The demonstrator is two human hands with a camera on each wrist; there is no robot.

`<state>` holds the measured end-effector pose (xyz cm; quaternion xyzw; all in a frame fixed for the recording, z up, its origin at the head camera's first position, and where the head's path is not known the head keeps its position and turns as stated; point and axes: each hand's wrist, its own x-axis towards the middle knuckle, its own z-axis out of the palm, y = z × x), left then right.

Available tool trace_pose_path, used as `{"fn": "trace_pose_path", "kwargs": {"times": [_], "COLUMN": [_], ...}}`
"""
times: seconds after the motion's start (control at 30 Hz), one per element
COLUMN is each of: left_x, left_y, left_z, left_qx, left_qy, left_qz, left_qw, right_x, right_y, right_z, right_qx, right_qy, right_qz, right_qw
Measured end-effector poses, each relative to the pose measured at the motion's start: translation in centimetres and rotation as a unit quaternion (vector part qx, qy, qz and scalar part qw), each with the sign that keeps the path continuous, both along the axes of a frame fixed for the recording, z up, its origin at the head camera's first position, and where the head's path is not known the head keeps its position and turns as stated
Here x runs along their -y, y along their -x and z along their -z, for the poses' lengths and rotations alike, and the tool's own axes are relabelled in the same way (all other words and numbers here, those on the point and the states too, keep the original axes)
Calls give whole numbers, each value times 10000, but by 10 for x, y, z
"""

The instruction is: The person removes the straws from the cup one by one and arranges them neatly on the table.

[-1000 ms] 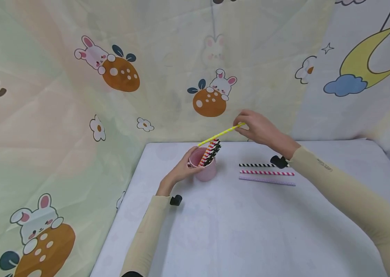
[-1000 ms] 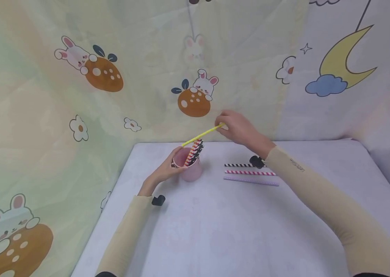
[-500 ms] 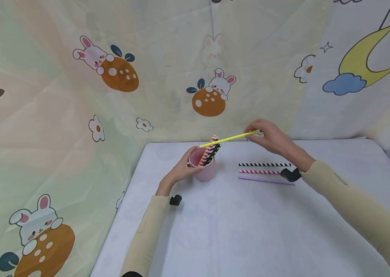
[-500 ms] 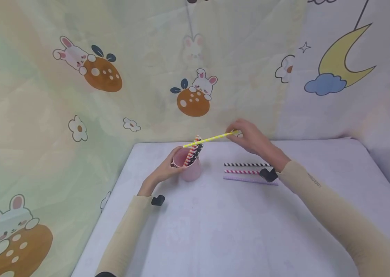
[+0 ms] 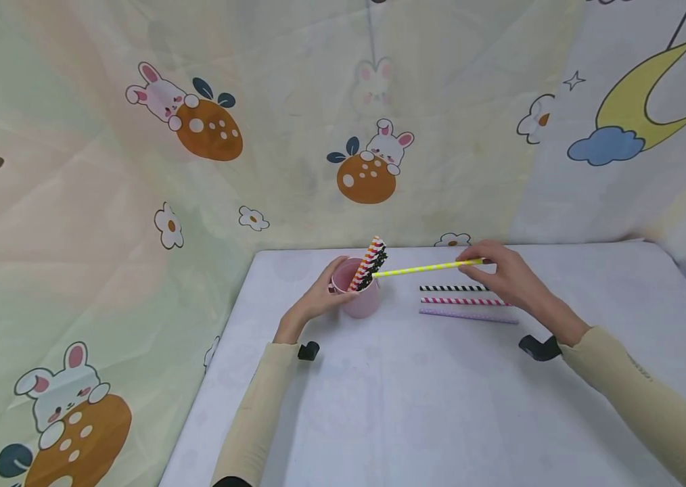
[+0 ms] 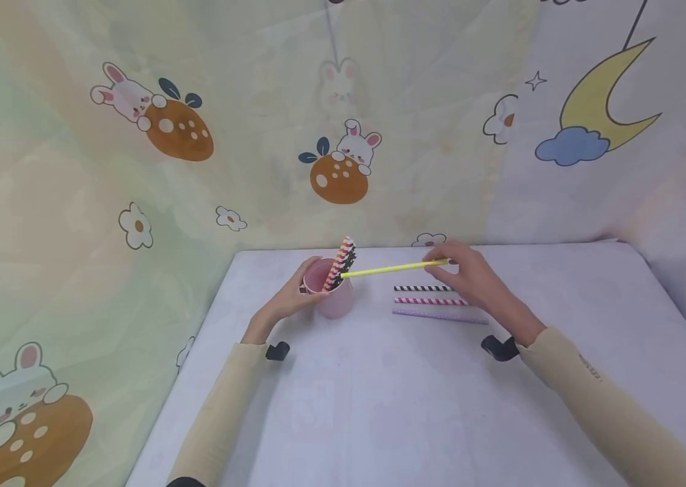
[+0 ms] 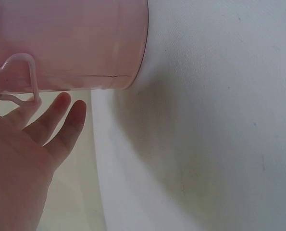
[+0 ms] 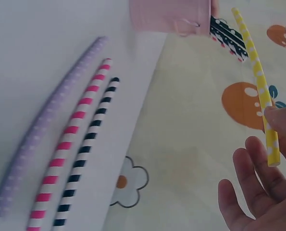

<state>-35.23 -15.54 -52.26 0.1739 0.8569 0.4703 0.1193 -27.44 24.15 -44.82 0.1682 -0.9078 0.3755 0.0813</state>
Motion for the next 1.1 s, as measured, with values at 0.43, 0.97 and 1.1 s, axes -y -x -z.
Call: {"fn": "trace_pose_path", "kwargs": {"times": [0.43, 0.97, 1.1], "left_x": [-2, 0, 1], "left_y": [1, 0, 0], "left_z": [-1, -1, -1], "left_qx": [-33, -63, -65], "left_qy": [-14, -41, -49], "left_qz": [20, 16, 33], "left_qw": [10000, 10000, 10000], "right_x": [-22, -31, -33], "right_y": [-38, -61, -63], "right_z": [45, 75, 78], "right_qx": [510, 461, 662], "right_qy": [-250, -454, -477], "right_qz": [288, 417, 469], "right_qw": [9980, 9970, 9956]}}
